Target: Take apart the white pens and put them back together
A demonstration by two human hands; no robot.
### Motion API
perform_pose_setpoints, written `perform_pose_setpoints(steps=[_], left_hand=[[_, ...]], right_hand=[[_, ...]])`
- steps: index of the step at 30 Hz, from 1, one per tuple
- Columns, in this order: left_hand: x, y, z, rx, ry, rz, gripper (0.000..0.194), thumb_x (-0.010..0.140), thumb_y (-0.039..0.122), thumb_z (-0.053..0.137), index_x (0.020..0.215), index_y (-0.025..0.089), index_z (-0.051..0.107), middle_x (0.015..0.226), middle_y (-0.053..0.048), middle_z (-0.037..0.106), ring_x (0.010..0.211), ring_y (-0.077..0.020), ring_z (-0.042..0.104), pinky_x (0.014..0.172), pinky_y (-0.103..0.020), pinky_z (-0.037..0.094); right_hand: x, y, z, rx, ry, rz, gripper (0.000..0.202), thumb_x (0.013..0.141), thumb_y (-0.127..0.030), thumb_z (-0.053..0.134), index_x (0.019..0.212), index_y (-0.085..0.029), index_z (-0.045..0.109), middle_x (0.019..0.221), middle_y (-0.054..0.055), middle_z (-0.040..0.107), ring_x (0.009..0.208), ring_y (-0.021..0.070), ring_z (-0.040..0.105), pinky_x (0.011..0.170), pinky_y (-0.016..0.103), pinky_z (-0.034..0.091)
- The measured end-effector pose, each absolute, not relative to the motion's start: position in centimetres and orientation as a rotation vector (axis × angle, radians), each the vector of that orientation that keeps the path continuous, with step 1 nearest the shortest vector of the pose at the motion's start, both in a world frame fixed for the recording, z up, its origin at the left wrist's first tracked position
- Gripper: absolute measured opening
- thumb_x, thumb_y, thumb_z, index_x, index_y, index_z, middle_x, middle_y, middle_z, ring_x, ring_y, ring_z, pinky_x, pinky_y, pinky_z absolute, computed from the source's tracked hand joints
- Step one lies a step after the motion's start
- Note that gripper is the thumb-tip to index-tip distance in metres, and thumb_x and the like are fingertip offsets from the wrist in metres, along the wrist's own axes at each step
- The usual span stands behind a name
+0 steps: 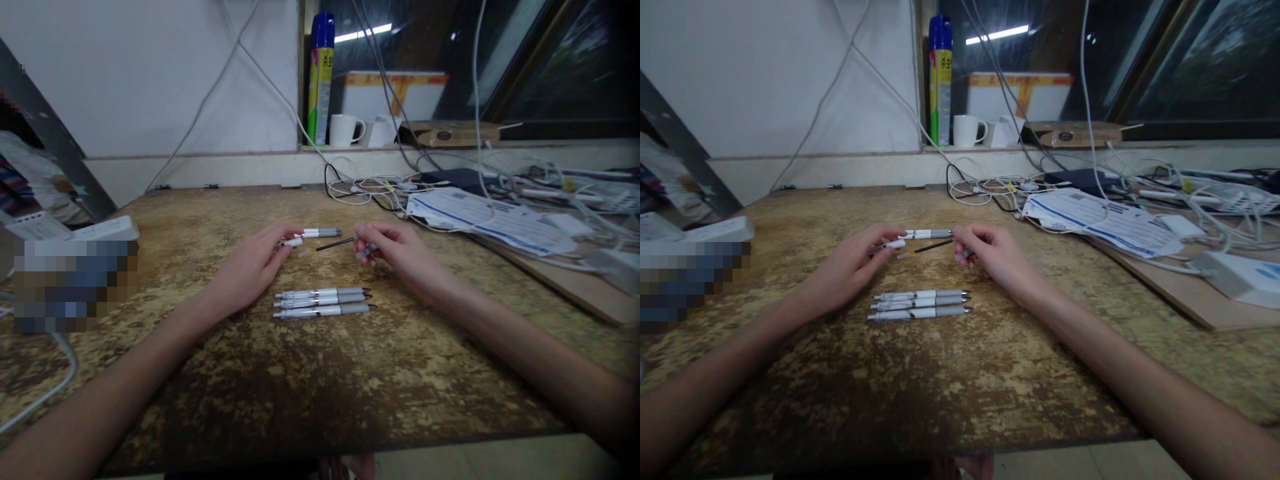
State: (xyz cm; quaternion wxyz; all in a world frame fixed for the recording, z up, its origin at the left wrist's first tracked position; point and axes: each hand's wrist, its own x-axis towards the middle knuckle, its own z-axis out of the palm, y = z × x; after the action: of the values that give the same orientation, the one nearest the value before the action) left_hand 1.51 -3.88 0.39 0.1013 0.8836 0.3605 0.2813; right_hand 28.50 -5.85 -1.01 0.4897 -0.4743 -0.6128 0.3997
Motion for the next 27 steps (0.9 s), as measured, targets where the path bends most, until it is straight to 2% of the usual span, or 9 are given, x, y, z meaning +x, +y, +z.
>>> perform_pose_setpoints(steps=[13,19,23,27], left_hand=[[1.86,-4.25,0.54,2.587,1.046,0.770,0.030,0.109,0.033,0.045,0.129,0.021,0.062,0.133,-0.008,0.070,0.119,-0.0258,0.066,0.107,-0.043,0.049],[1.86,-4.26,0.44,2.565,1.033,0.782,0.029,0.108,0.035,0.045,0.128,0.023,0.063,0.130,-0.007,0.072,0.118,-0.0251,0.066,0.105,-0.043,0.050],[1.89,-4.36,0.47,2.558,1.039,0.775,0.028,0.108,0.034,0.048,0.127,0.021,0.063,0.130,-0.007,0.071,0.118,-0.0247,0.066,0.105,-0.041,0.050],[1.97,-4.41,0.46,2.514,1.034,0.785,0.030,0.108,0.036,0.048,0.129,0.022,0.064,0.132,-0.007,0.071,0.120,-0.0249,0.066,0.106,-0.042,0.049]], right_hand=[[28.88,-5.95,-0.83,-1.035,-1.340,0.997,0.050,0.094,-0.049,0.068,0.055,-0.021,0.058,0.057,0.001,0.054,0.055,0.0137,0.049,0.056,0.030,0.037],[28.88,-6.02,-0.76,-1.031,-1.350,0.932,0.056,0.095,-0.052,0.065,0.049,-0.022,0.055,0.053,0.002,0.052,0.055,0.0159,0.050,0.059,0.032,0.040],[28.87,-5.99,-0.74,-1.049,-1.354,0.921,0.053,0.096,-0.052,0.065,0.053,-0.022,0.055,0.057,0.001,0.052,0.055,0.0145,0.048,0.059,0.032,0.039],[29.13,-5.58,-0.99,-1.084,-1.372,0.828,0.044,0.095,-0.052,0.066,0.064,-0.021,0.058,0.069,0.001,0.055,0.063,0.0146,0.051,0.060,0.030,0.039]])
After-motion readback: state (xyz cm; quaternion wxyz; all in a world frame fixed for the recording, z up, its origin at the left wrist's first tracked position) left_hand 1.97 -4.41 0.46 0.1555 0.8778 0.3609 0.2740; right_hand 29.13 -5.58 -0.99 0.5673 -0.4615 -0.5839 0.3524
